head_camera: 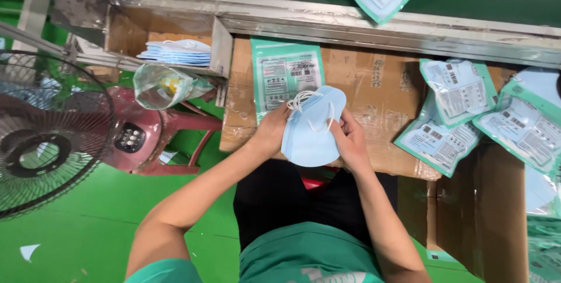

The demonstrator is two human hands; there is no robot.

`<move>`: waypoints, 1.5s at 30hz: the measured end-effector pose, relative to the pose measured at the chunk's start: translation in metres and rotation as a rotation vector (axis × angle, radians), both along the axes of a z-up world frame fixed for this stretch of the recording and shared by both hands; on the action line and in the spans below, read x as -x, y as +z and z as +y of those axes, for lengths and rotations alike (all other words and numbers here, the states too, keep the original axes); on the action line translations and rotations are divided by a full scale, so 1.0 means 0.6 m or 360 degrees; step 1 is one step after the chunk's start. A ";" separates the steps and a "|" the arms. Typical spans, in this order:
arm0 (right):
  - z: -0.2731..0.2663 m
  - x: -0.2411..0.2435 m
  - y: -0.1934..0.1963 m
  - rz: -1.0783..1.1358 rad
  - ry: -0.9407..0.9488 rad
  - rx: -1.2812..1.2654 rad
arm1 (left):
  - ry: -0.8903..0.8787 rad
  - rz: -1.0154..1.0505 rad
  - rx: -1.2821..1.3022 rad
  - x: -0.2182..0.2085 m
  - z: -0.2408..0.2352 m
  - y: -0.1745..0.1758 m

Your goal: Packing blue face masks into green plastic pouches at a factory conveyor belt station.

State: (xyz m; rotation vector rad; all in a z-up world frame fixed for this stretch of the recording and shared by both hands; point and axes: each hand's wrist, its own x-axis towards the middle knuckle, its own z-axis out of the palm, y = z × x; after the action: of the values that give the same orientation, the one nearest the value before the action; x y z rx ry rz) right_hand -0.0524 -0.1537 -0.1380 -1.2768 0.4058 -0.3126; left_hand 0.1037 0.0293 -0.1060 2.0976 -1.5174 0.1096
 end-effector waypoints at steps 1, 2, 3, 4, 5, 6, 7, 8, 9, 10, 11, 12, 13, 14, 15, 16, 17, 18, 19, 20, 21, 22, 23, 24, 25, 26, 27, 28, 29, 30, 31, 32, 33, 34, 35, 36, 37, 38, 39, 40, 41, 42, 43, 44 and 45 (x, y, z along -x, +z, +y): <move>0.009 -0.004 0.005 0.0001 0.0027 -0.0137 | 0.0009 0.0182 0.0130 0.003 0.006 -0.004; 0.017 -0.010 0.034 0.0007 0.0047 -0.0139 | 0.0029 0.0187 0.0129 0.003 0.005 -0.016; 0.026 -0.016 0.063 0.0047 0.0041 -0.0230 | 0.0017 0.0146 0.0116 0.002 0.006 -0.029; 0.030 -0.022 0.092 0.0086 0.0029 -0.0311 | 0.0000 0.0105 0.0113 0.001 0.000 -0.042; 0.026 -0.023 0.079 0.0091 0.0043 -0.0303 | 0.0015 0.0108 0.0121 -0.001 -0.003 -0.036; 0.022 -0.020 0.066 0.0140 0.0012 -0.0275 | 0.0175 0.0593 0.0094 -0.001 -0.007 -0.030; 0.017 -0.017 0.053 0.0188 -0.0018 -0.0247 | 0.0332 0.1079 0.0064 0.000 -0.011 -0.024; 0.018 -0.018 0.049 0.0187 -0.0019 -0.0240 | 0.0329 0.1078 0.0070 0.000 -0.012 -0.012; 0.018 -0.018 0.046 0.0177 -0.0096 -0.0076 | 0.0222 0.0616 0.0145 0.000 -0.013 0.002; 0.013 -0.028 0.044 0.0149 -0.0182 0.0093 | 0.0106 0.0136 0.0224 -0.010 -0.021 0.019; 0.013 -0.032 0.066 0.0130 -0.0193 0.0104 | 0.0094 0.0119 0.0236 -0.003 -0.024 0.037; 0.015 -0.032 0.086 0.0056 -0.0222 0.0175 | 0.0134 0.0006 0.0403 0.007 -0.026 0.053; 0.018 -0.033 0.105 -0.0018 -0.0251 0.0247 | 0.0172 -0.0106 0.0571 0.016 -0.028 0.067; 0.010 -0.028 0.092 -0.0011 -0.0258 0.0244 | 0.0165 -0.0099 0.0568 0.021 -0.027 0.068; 0.003 -0.024 0.078 0.0154 -0.0165 0.0033 | 0.0179 -0.0022 0.0580 0.026 -0.026 0.068; -0.003 -0.019 0.064 0.0321 -0.0061 -0.0179 | 0.0204 0.0057 0.0591 0.034 -0.022 0.067; -0.002 -0.008 0.059 0.0331 -0.0059 -0.0183 | 0.0208 0.0066 0.0586 0.034 -0.020 0.070; -0.005 -0.003 0.055 0.0284 -0.0081 0.0440 | 0.0175 0.0011 0.0571 0.031 -0.021 0.074; -0.007 0.003 0.052 0.0228 -0.0102 0.1064 | 0.0142 -0.0043 0.0555 0.027 -0.021 0.078; 0.004 -0.002 0.073 0.0221 -0.0090 0.1064 | 0.0155 -0.0049 0.0554 0.028 -0.020 0.092; 0.014 -0.006 0.094 0.0193 -0.0210 0.1311 | 0.0254 -0.0096 0.0633 0.029 -0.021 0.105; 0.029 -0.005 0.113 0.0175 -0.0341 0.1548 | 0.0340 -0.0135 0.0701 0.033 -0.018 0.119; 0.037 -0.006 0.125 0.0181 -0.0340 0.1538 | 0.0339 -0.0132 0.0690 0.050 -0.017 0.129; 0.040 -0.008 0.139 0.0108 -0.0442 0.1405 | 0.0215 -0.0175 0.0738 0.064 -0.022 0.140; 0.043 -0.010 0.152 0.0034 -0.0543 0.1273 | 0.0091 -0.0218 0.0786 0.078 -0.027 0.151; 0.034 -0.006 0.143 0.0036 -0.0552 0.1274 | 0.0082 -0.0217 0.0788 0.088 -0.025 0.144; 0.026 -0.002 0.133 -0.0052 -0.0546 0.1074 | -0.0032 -0.0134 0.0651 0.098 -0.022 0.138; 0.018 0.001 0.124 -0.0138 -0.0533 0.0875 | -0.0142 -0.0050 0.0514 0.108 -0.019 0.132; 0.014 0.009 0.123 -0.0136 -0.0538 0.0876 | -0.0147 -0.0049 0.0515 0.112 -0.019 0.130; 0.010 0.014 0.122 -0.0148 -0.0580 0.0722 | 0.0174 0.0169 0.0828 0.113 -0.019 0.129; 0.006 0.021 0.121 -0.0161 -0.0619 0.0567 | 0.0501 0.0392 0.1134 0.115 -0.019 0.128; 0.000 0.018 0.126 -0.0155 -0.0634 0.0558 | 0.0489 0.0397 0.1122 0.115 -0.029 0.125; -0.005 0.016 0.130 -0.0070 -0.0482 0.0683 | 0.0546 0.1129 0.1284 0.117 -0.037 0.123; -0.013 0.017 0.133 0.0017 -0.0320 0.0810 | 0.0605 0.1873 0.1414 0.122 -0.048 0.118; -0.002 0.014 0.132 0.0027 -0.0325 0.0807 | 0.0605 0.1882 0.1404 0.133 -0.054 0.084; 0.003 0.004 0.133 -0.0010 -0.0457 0.0527 | 0.0642 0.1958 0.1141 0.139 -0.064 0.052; 0.008 -0.005 0.135 -0.0047 -0.0585 0.0246 | 0.0671 0.2023 0.0874 0.146 -0.075 0.020; 0.005 0.002 0.120 -0.0053 -0.0587 0.0253 | 0.0662 0.2021 0.0880 0.147 -0.081 0.030; 0.002 0.010 0.105 -0.0177 -0.0558 -0.0041 | 0.0669 0.1948 0.0944 0.149 -0.087 0.040; 0.008 0.020 0.088 -0.0290 -0.0522 -0.0354 | 0.0692 0.1873 0.0993 0.154 -0.082 0.051; 0.013 0.032 0.088 -0.0287 -0.0522 -0.0365 | 0.0699 0.1871 0.0984 0.151 -0.075 0.040; 0.010 0.043 0.088 -0.0053 -0.0274 -0.0465 | 0.0768 0.1852 0.1093 0.145 -0.078 0.029; 0.007 0.054 0.089 0.0179 -0.0024 -0.0563 | 0.0837 0.1831 0.1202 0.138 -0.081 0.017; 0.007 0.056 0.091 0.0175 -0.0034 -0.0560 | 0.0825 0.1834 0.1199 0.137 -0.082 0.025; 0.007 0.057 0.093 0.0152 -0.0139 -0.0552 | 0.0807 0.2031 0.1151 0.136 -0.083 0.033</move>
State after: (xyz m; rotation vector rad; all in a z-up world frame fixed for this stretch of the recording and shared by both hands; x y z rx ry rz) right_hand -0.0869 -0.1495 -0.0825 -0.9380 0.5721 -0.2431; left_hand 0.0220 -0.0205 -0.0862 1.3475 -0.1176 -0.3774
